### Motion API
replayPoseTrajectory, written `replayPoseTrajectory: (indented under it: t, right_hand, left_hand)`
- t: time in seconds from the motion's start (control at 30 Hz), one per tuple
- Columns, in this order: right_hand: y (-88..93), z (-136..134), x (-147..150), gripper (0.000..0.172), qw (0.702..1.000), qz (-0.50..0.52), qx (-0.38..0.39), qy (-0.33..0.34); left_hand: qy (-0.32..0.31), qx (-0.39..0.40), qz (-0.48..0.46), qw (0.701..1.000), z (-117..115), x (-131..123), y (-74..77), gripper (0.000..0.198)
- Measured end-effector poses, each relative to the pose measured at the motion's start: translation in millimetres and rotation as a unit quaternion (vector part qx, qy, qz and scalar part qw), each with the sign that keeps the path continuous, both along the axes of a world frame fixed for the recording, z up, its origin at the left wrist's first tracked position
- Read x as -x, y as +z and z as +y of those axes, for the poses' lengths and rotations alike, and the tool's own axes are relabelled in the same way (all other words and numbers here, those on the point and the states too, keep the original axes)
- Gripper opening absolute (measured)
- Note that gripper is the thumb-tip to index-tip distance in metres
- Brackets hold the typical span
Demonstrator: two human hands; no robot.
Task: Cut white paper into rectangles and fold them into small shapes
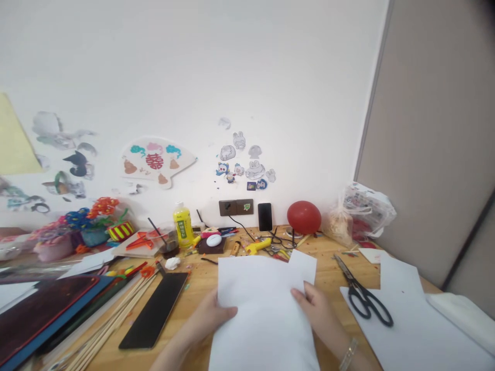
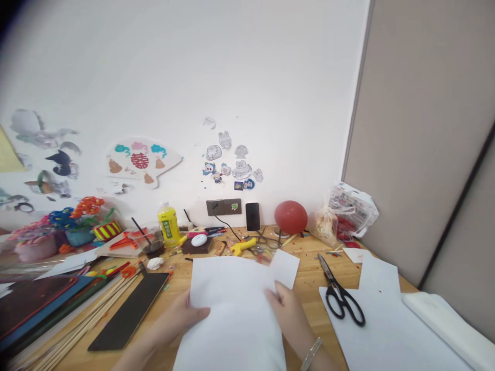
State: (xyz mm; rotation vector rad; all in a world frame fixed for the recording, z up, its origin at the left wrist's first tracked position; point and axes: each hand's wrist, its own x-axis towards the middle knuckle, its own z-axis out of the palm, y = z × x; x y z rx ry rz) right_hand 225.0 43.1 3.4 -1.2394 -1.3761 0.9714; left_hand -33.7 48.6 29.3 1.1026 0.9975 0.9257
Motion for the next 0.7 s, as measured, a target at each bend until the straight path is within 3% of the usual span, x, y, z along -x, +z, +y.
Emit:
replayPoseTrajectory:
  t: [0.13,0.33,0.4,0.47,0.53,0.6,0.7]
  right_hand:
    - [13.9,-2.6,-9.5,0.035,1.0,0.019,-0.001,-0.002]
    - [23.6,-10.6,-13.8,0.038,0.973,0.157,0.035,0.163]
    - [21.7,-10.4,-16.5,0.035,0.972,0.161,0.064,0.156]
    - [20.6,-10.3,-19.6,0.033,0.975,0.159,0.066,0.138]
    - [21.9,-11.2,-21.6,0.032,0.974,0.152,0.044,0.161]
    - [25.1,-13.3,-20.4,0.031,0.967,0.118,0.028,0.224]
    - [28.3,-17.2,-10.6,0.027,0.955,0.049,0.022,0.291]
  left_hand:
    - [-0.047,-0.017,-0.021,0.999,-3.4,1.5,4.4,0.057]
    - [-0.064,-0.018,-0.023,0.998,-3.5,-1.2,5.3,0.042]
    - [-0.081,-0.023,-0.015,0.996,-7.2,5.1,9.7,0.035]
    - [-0.151,-0.024,-0.002,0.988,-12.4,14.4,15.8,0.042]
    - [-0.323,-0.001,0.016,0.946,-16.8,21.5,20.4,0.072]
    - [-0.373,0.049,-0.012,0.926,-19.3,20.8,20.1,0.084]
    - [-0.31,0.11,-0.095,0.939,-22.0,2.4,8.1,0.071]
